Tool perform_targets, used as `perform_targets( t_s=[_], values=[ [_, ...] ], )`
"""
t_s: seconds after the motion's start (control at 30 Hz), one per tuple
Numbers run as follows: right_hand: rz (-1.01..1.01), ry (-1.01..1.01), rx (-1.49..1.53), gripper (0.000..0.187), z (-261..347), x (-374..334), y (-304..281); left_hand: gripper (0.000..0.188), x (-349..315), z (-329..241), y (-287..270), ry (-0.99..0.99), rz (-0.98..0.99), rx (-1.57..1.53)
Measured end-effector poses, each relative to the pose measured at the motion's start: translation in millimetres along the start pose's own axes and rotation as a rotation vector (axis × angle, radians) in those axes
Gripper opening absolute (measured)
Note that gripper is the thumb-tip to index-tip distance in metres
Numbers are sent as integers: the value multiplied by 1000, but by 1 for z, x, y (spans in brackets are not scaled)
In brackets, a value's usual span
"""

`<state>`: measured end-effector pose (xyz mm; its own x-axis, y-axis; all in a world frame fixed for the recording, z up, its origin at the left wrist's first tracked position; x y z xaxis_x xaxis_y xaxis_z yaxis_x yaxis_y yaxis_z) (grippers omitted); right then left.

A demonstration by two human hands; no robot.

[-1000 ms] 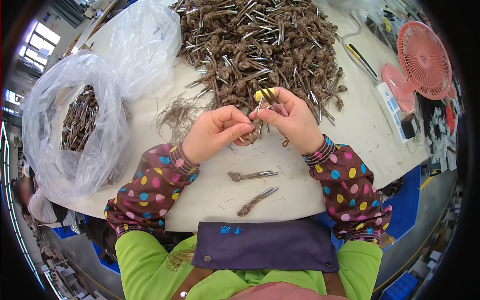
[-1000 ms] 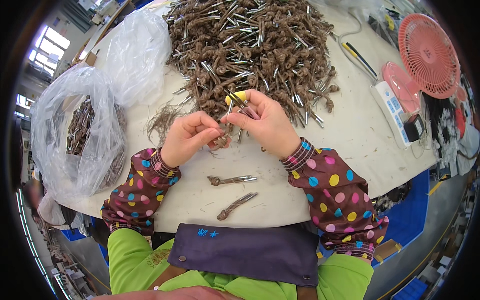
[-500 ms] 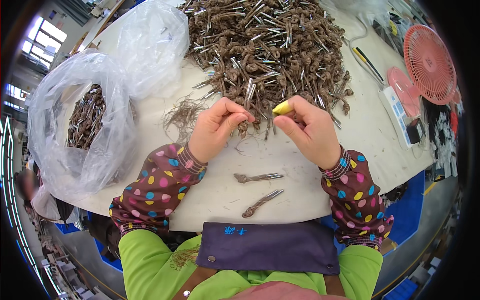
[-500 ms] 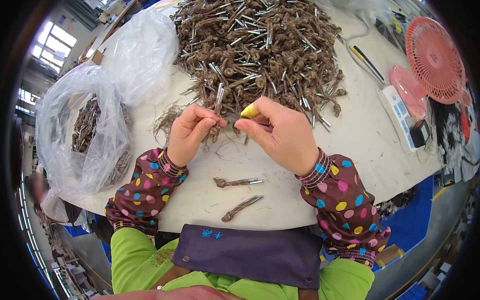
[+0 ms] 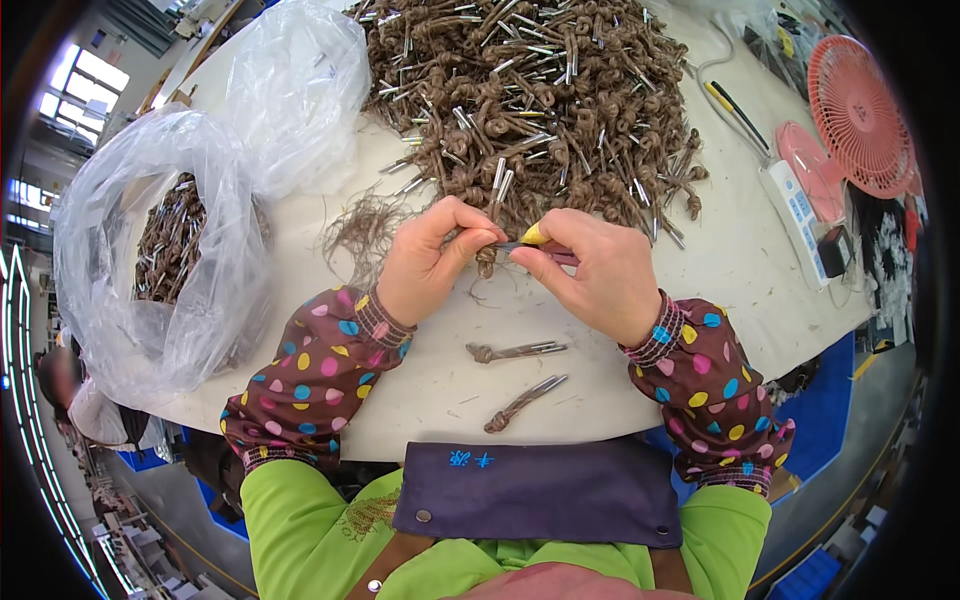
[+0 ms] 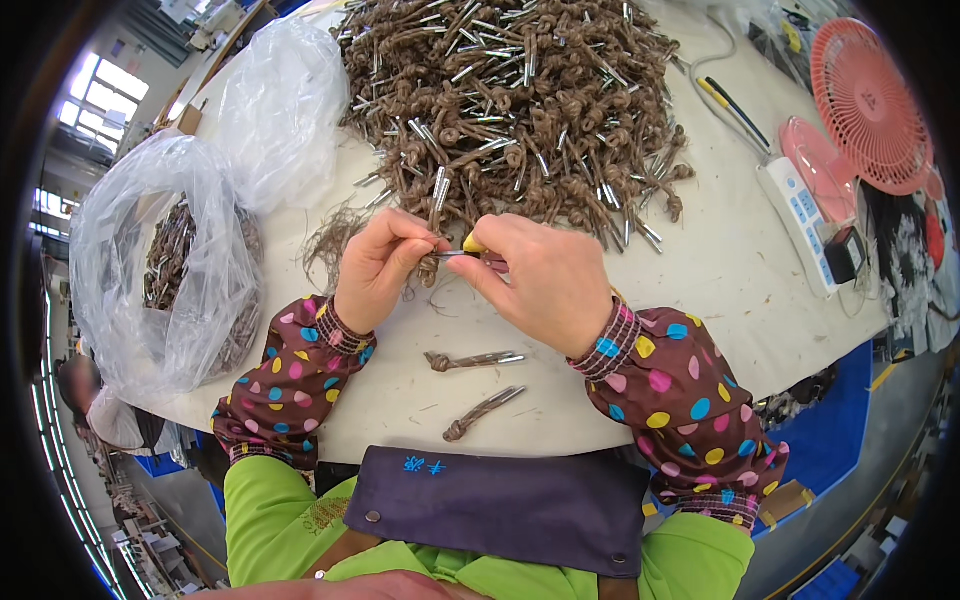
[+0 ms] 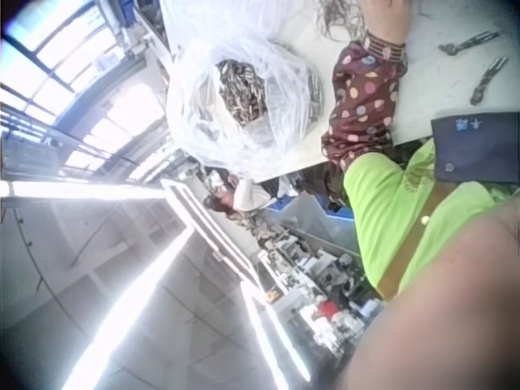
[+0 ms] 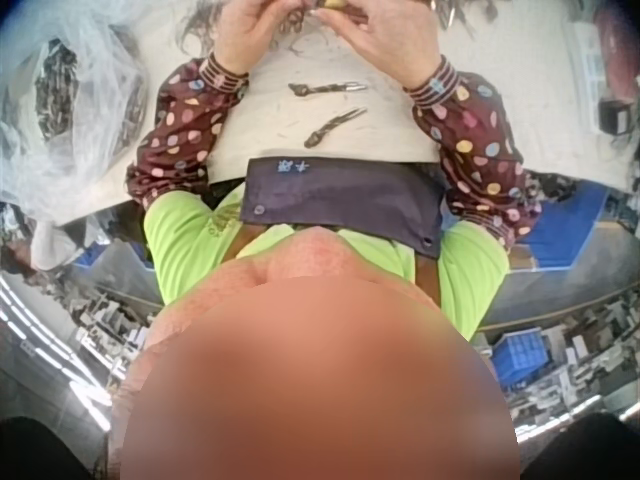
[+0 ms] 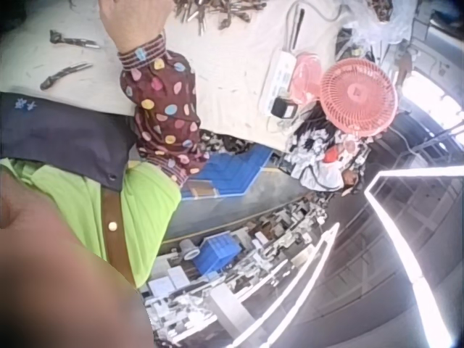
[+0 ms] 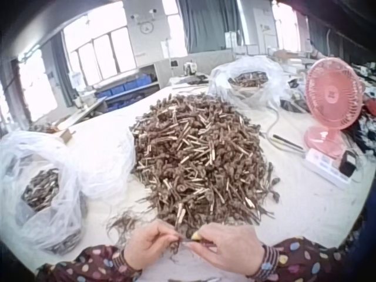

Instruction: Manually assemble bundles of tassels with metal clips onto a production line workstation.

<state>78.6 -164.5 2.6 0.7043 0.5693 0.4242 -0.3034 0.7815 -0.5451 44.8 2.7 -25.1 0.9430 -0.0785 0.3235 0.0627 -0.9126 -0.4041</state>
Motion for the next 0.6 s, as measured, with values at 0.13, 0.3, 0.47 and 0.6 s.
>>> perform_targets(
  t_s=[0.13,0.3,0.47,0.6],
  values=[
    [5,2,30,24,-2,0,0,8,-1,1,0,-14,18,31],
    [35,63,69,23,-4,1,0,8,0,1,0,-9,10,19],
    [58,39,57,22,-2,1,1,8,-1,4,1,-7,13,34],
    [48,18,45,22,-4,0,3,8,-2,3,3,-9,32,45]
  ],
)
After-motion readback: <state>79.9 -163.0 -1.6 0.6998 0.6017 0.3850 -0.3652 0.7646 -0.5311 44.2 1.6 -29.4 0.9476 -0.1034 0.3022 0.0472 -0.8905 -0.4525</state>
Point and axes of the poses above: each hand's wrist, its own x-axis towards the middle knuckle, its own y-axis out of the palm, z = x × y, the point moved 5 cm from there along x, towards the middle knuckle, and after that the axes turned 9 degrees about x, right-handed, at the moved point
